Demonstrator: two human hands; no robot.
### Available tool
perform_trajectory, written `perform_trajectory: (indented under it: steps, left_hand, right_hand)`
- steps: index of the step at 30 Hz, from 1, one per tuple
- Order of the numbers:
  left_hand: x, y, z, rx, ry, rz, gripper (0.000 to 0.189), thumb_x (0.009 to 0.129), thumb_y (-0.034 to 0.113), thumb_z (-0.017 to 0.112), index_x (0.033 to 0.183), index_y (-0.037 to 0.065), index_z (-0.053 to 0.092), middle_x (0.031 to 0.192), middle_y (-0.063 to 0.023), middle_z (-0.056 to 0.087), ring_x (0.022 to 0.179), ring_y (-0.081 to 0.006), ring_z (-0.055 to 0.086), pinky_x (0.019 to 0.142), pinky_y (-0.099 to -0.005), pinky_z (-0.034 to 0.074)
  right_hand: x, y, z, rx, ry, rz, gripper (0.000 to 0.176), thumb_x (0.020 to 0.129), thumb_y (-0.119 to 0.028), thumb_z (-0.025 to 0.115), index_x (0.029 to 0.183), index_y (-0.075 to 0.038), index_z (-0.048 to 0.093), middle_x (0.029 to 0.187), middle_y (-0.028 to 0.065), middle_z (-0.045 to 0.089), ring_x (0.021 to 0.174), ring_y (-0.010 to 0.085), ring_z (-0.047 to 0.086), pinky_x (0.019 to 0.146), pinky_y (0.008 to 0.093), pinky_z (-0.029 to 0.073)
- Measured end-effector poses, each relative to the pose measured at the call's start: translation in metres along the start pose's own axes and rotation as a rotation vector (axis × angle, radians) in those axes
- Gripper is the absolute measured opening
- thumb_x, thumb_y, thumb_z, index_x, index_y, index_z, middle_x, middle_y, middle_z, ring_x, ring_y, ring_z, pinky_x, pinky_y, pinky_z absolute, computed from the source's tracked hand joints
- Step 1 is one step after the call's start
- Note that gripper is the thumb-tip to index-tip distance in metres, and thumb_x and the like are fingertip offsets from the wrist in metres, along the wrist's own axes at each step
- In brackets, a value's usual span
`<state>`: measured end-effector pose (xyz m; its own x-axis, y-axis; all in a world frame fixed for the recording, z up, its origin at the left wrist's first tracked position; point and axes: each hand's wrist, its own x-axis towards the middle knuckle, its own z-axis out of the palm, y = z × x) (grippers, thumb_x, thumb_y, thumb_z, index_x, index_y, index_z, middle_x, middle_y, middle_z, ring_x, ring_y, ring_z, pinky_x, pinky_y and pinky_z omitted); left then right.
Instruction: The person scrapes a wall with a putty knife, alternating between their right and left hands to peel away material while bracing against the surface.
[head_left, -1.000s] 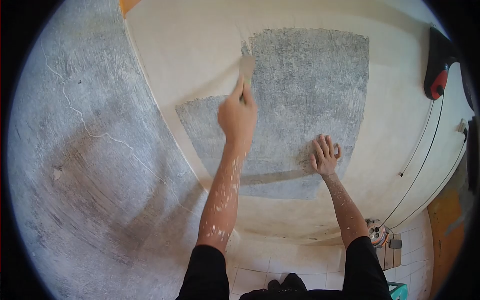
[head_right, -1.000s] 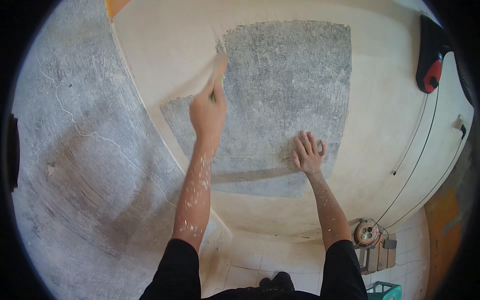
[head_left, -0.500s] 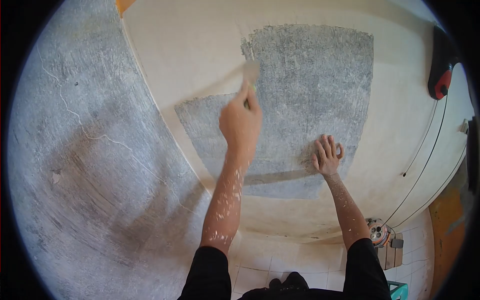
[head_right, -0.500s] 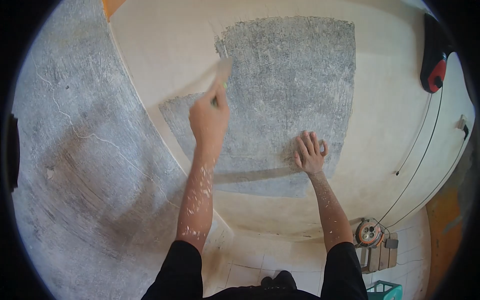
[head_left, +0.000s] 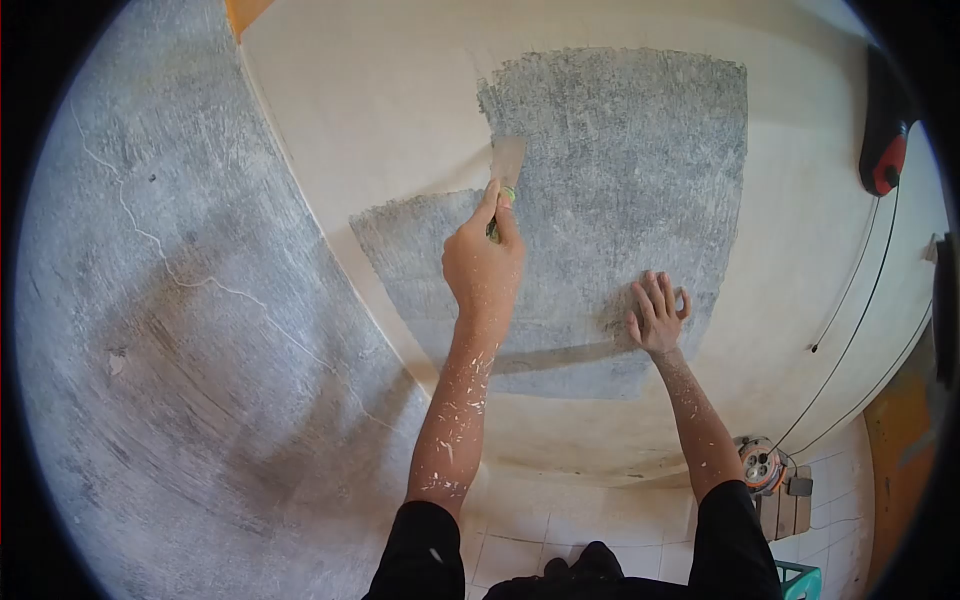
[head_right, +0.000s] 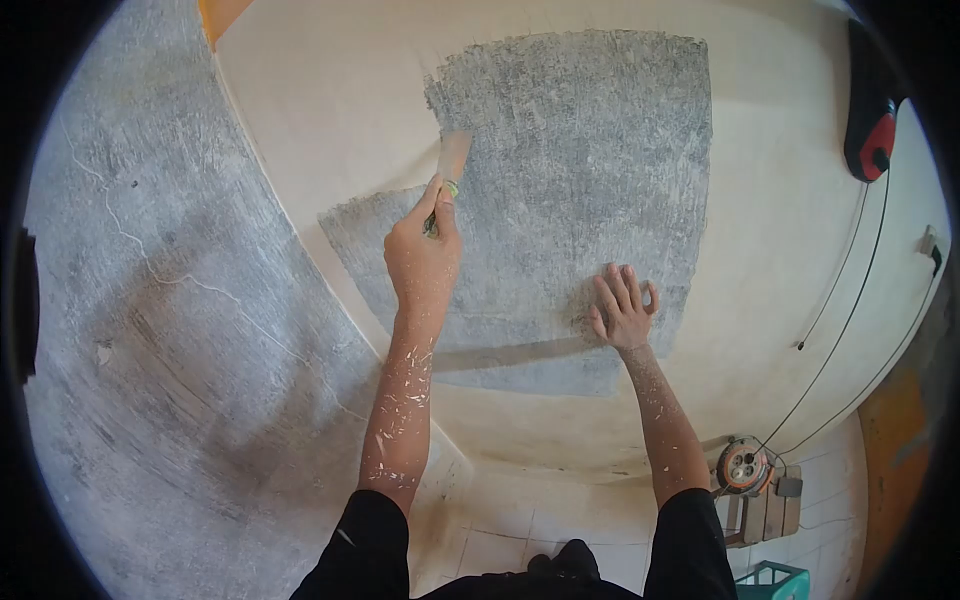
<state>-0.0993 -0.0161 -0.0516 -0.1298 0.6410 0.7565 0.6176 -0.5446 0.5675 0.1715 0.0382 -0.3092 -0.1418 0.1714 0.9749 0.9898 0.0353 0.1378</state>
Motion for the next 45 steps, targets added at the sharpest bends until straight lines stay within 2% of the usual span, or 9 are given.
perform_trajectory:
  steps: [4, 7, 14, 20, 26, 29, 38, 41, 45]
  left_hand:
    - [0.049, 0.014, 0.005, 0.016, 0.172, 0.124, 0.032, 0.096, 0.026, 0.055, 0.118, 0.006, 0.068, 0.093, -0.0188, 0.072, 0.09, -0.0304, 0.071, 0.078, -0.0373, 0.053]
    - [0.058, 0.029, -0.016, -0.07, 0.077, 0.022, 0.032, 0.096, 0.026, 0.056, 0.117, 0.004, 0.068, 0.097, -0.018, 0.072, 0.094, -0.0285, 0.07, 0.08, -0.0364, 0.053]
    - [0.053, -0.01, 0.026, -0.002, 0.346, 0.331, 0.033, 0.095, 0.028, 0.056, 0.112, 0.003, 0.07, 0.097, -0.0208, 0.07, 0.092, -0.0357, 0.069, 0.082, -0.0412, 0.051]
    - [0.089, 0.078, -0.008, 0.246, 0.214, 0.098, 0.03, 0.096, 0.026, 0.053, 0.113, 0.008, 0.07, 0.085, -0.0214, 0.07, 0.085, -0.04, 0.066, 0.074, -0.04, 0.053]
    - [0.025, 0.015, 0.027, 0.01, 0.248, 0.247, 0.032, 0.098, 0.025, 0.053, 0.114, 0.002, 0.068, 0.09, -0.0218, 0.071, 0.088, -0.0307, 0.07, 0.076, -0.0389, 0.051]
    - [0.044, 0.034, 0.016, 0.013, 0.208, 0.086, 0.034, 0.098, 0.026, 0.055, 0.115, 0.0, 0.068, 0.095, -0.0204, 0.072, 0.091, -0.0243, 0.07, 0.08, -0.0364, 0.051]
    - [0.053, 0.036, -0.002, 0.016, 0.117, 0.031, 0.035, 0.097, 0.029, 0.057, 0.115, 0.001, 0.068, 0.099, -0.0206, 0.072, 0.092, -0.0252, 0.069, 0.085, -0.0341, 0.051]
    - [0.048, 0.027, 0.006, 0.071, 0.167, 0.166, 0.036, 0.097, 0.031, 0.057, 0.115, 0.001, 0.068, 0.099, -0.0208, 0.072, 0.091, -0.0256, 0.069, 0.083, -0.034, 0.051]
    - [0.057, 0.044, 0.002, 0.027, 0.143, 0.038, 0.036, 0.096, 0.031, 0.058, 0.114, 0.001, 0.069, 0.098, -0.0203, 0.072, 0.089, -0.0263, 0.069, 0.082, -0.0344, 0.051]
  right_hand:
    - [0.004, 0.001, -0.001, 0.019, 0.008, 0.007, 0.048, 0.092, -0.041, 0.048, 0.134, -0.02, 0.057, 0.145, 0.0051, 0.05, 0.137, 0.0235, 0.042, 0.118, 0.0476, 0.008]
    - [0.004, 0.002, 0.002, 0.034, 0.04, -0.008, 0.049, 0.092, -0.041, 0.048, 0.135, -0.02, 0.057, 0.145, 0.0049, 0.05, 0.137, 0.0234, 0.041, 0.118, 0.0469, 0.008]
    - [0.005, 0.002, 0.0, 0.069, 0.034, 0.003, 0.049, 0.092, -0.041, 0.047, 0.135, -0.019, 0.056, 0.143, 0.0046, 0.051, 0.137, 0.0226, 0.042, 0.118, 0.0455, 0.008]
    - [0.0, 0.005, 0.0, 0.114, 0.02, -0.009, 0.048, 0.093, -0.041, 0.044, 0.133, -0.02, 0.058, 0.142, 0.0019, 0.053, 0.136, 0.0204, 0.043, 0.118, 0.0451, 0.008]
    - [0.002, 0.011, -0.005, 0.158, 0.003, -0.042, 0.047, 0.094, -0.039, 0.045, 0.133, -0.017, 0.057, 0.141, 0.0049, 0.054, 0.136, 0.023, 0.043, 0.117, 0.0459, 0.009]
    - [0.001, 0.011, -0.005, 0.205, 0.005, -0.055, 0.048, 0.094, -0.039, 0.044, 0.134, -0.017, 0.056, 0.142, 0.0036, 0.054, 0.136, 0.0224, 0.043, 0.118, 0.0455, 0.008]
    - [0.002, 0.011, -0.004, 0.215, 0.017, -0.033, 0.046, 0.093, -0.041, 0.044, 0.132, -0.02, 0.06, 0.141, -0.0007, 0.054, 0.135, 0.0182, 0.045, 0.119, 0.044, 0.008]
    - [0.002, 0.012, -0.007, 0.203, -0.009, -0.041, 0.047, 0.093, -0.041, 0.044, 0.132, -0.02, 0.059, 0.142, -0.001, 0.054, 0.135, 0.0181, 0.044, 0.119, 0.0438, 0.008]
    - [0.007, 0.012, -0.004, 0.228, 0.024, -0.052, 0.047, 0.094, -0.04, 0.044, 0.134, -0.018, 0.057, 0.142, 0.0014, 0.053, 0.137, 0.0199, 0.043, 0.119, 0.0442, 0.008]
